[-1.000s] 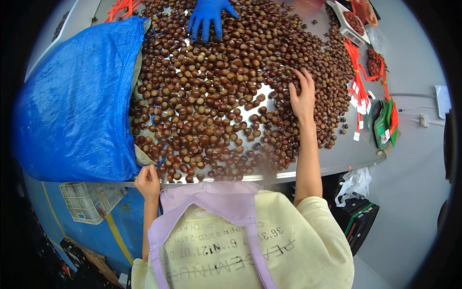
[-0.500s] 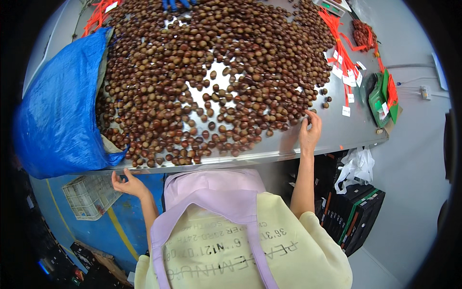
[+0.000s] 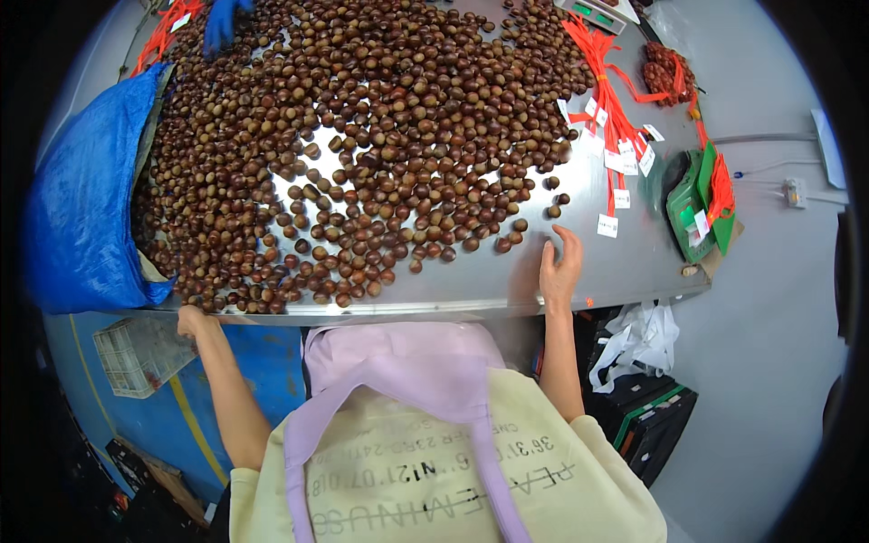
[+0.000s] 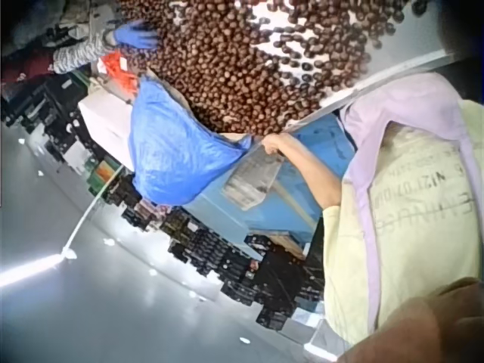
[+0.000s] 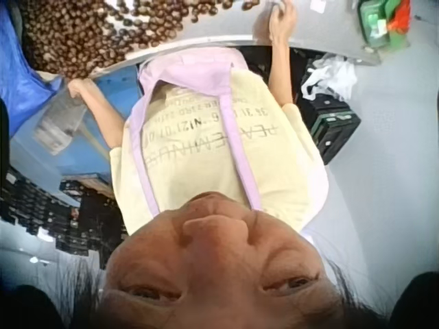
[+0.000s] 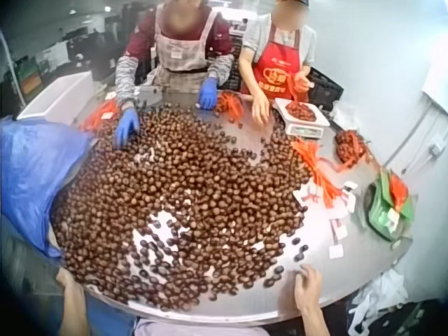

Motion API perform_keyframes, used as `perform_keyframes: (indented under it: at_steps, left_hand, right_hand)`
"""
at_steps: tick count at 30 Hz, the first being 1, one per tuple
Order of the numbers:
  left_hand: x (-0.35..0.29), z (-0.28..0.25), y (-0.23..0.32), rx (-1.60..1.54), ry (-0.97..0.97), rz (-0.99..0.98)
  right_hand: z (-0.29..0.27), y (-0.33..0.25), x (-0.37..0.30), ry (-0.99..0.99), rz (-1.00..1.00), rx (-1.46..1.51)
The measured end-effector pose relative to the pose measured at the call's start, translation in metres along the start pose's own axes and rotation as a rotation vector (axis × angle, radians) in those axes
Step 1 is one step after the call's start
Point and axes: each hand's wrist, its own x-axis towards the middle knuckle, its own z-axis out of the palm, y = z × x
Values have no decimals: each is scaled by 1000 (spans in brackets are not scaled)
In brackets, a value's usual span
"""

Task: The person spreads and sorts chestnuts on a large metal table, moving them by hand to separate and organize them. Another person wearing blue gloves also handles chestnuts nearby, and a third person weighs chestnuts on a digital scale.

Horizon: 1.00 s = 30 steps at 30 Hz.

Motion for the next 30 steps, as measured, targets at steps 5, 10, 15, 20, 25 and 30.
perform_keyframes:
  at_steps: [5, 10, 15, 20, 25, 30]
  left_hand:
    - [-160, 66, 10, 457, 352, 204]
    - [-138, 67, 8, 635, 395, 213]
    - [-114, 70, 6, 563, 404, 185]
    - [-117, 72, 9, 557, 485, 168]
    - [-106, 77, 12, 666, 685, 118]
    - [-107, 73, 11, 647, 622, 164]
  right_hand:
    - [12, 23, 32, 104, 128, 19]
    - [50, 14, 55, 103, 201, 144]
    - [70, -18, 74, 85, 302, 201]
    - [83, -36, 84, 34, 229, 206]
    - [89, -52, 89, 16, 187, 301]
    - [94, -58, 94, -37, 120, 255]
